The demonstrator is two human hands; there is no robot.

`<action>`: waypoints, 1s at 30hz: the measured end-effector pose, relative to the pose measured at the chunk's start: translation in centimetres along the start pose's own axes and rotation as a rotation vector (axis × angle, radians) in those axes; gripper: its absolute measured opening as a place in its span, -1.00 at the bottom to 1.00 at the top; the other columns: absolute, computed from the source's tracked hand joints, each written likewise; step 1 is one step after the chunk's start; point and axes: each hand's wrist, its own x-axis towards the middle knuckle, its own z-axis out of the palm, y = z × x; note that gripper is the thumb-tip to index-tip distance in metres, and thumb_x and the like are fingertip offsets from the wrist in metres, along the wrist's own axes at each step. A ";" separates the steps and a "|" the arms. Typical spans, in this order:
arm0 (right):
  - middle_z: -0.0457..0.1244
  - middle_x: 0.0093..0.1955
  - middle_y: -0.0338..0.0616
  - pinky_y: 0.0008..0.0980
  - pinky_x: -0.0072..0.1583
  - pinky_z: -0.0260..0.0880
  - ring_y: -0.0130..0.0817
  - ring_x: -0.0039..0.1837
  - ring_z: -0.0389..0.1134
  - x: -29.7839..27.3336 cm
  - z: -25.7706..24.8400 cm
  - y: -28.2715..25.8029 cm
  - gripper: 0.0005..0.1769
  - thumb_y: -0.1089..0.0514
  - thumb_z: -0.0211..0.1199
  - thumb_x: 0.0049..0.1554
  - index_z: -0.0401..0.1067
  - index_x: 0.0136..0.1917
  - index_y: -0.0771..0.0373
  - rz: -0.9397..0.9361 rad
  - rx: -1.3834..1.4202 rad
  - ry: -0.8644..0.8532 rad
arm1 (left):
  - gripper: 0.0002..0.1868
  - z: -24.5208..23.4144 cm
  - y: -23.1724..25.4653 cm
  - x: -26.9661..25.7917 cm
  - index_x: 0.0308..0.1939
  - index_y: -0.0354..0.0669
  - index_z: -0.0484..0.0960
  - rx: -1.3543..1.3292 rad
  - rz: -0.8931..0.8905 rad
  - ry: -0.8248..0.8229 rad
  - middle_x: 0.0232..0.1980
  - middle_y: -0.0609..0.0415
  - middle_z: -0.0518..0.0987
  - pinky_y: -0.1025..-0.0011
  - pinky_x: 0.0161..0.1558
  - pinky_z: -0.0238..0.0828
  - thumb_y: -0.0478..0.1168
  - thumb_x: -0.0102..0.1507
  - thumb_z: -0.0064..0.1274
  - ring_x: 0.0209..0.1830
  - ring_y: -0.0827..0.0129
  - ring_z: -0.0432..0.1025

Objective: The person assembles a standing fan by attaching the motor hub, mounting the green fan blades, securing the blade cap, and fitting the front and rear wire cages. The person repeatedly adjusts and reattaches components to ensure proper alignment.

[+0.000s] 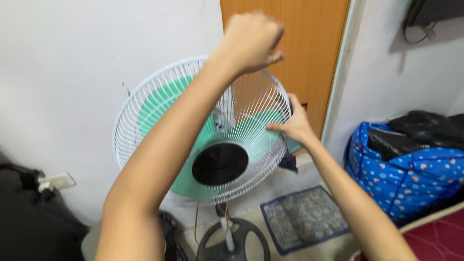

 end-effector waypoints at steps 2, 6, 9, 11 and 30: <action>0.32 0.28 -0.09 -0.27 0.37 0.32 -0.29 0.34 0.32 -0.1 -0.2 0.0 0.11 -0.06 0.71 -0.33 0.25 0.38 0.25 -0.013 -0.003 -0.019 | -0.62 -2.9 0.6 -4.3 -0.35 -0.16 0.56 -0.131 -0.099 0.114 -0.22 0.02 0.60 0.06 -0.10 0.39 0.02 0.21 0.37 -0.07 0.07 0.50; 0.27 0.36 -0.05 -0.26 0.42 0.26 -0.28 0.40 0.28 -0.9 -0.9 0.5 0.03 0.02 0.62 -0.15 0.19 0.47 0.27 -0.037 0.099 -0.098 | -0.82 -9.0 1.6 -15.2 -0.10 -0.14 0.56 0.140 -0.361 0.375 -0.02 -0.01 0.54 0.04 0.33 0.17 -0.20 0.29 0.20 0.19 0.07 0.40; 0.21 0.49 -0.06 -0.26 0.46 0.19 -0.30 0.49 0.21 -0.8 -1.3 1.8 -0.18 0.03 0.31 0.12 0.12 0.56 0.26 0.002 0.269 -0.114 | -0.70 -11.4 2.8 -21.8 0.05 -0.17 0.55 0.274 -0.689 0.370 0.19 -0.12 0.52 0.01 0.33 0.08 -0.09 0.37 0.19 0.32 -0.03 0.35; 0.20 0.51 -0.08 -0.26 0.45 0.21 -0.32 0.50 0.22 -1.3 -1.5 3.3 -0.32 -0.05 0.03 0.28 0.11 0.58 0.24 0.137 0.416 -0.078 | -0.53 -11.5 3.1 -24.8 0.24 -0.31 0.44 0.190 -0.743 0.387 0.26 -0.21 0.48 -0.04 0.39 0.05 -0.02 0.43 0.13 0.37 -0.09 0.33; 0.11 -0.35 -0.36 -0.46 -0.24 0.14 -0.53 -0.32 0.05 -6.2 -0.4 18.5 -0.55 -0.19 -0.10 0.34 0.26 -0.23 0.11 0.885 0.486 -0.362 | -0.27 -8.7 2.2 -29.3 0.27 -0.27 0.47 -0.190 -0.949 0.426 0.16 -0.20 0.60 0.12 0.18 0.42 0.32 0.38 0.09 0.18 -0.02 0.52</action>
